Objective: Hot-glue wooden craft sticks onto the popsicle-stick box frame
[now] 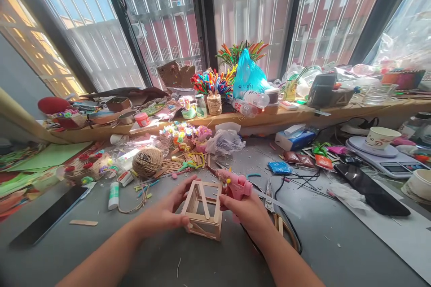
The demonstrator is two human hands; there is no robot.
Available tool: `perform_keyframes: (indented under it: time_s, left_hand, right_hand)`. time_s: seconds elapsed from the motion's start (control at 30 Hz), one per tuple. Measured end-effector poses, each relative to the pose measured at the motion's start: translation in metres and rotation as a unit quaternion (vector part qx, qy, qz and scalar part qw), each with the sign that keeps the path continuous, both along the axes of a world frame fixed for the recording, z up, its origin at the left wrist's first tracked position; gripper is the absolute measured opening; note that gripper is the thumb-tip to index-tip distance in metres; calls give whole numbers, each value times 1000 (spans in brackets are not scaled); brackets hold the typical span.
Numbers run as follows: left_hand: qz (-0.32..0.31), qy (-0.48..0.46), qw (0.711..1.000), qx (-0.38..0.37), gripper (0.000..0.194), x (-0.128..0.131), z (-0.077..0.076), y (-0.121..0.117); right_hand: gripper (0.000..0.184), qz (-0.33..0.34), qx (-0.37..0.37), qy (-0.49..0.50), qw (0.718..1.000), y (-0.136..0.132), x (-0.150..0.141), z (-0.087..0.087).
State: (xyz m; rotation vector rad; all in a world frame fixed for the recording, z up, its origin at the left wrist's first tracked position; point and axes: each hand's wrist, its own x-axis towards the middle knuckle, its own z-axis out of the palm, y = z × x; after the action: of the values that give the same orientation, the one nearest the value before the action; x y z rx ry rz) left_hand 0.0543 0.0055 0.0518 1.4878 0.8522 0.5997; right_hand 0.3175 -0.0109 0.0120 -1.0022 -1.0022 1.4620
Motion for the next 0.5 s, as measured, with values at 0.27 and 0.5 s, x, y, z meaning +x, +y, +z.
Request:
perform_keyframes:
  time_s: [0.27, 0.5]
  left_hand:
    - [172, 53, 975, -134, 50, 49, 22, 10]
    - [189, 63, 970, -137, 33, 51, 20, 10]
  right_hand:
    - [77, -3, 22, 14, 1000, 4, -7, -12]
    - [78, 0, 16, 18, 1000, 7, -8, -18]
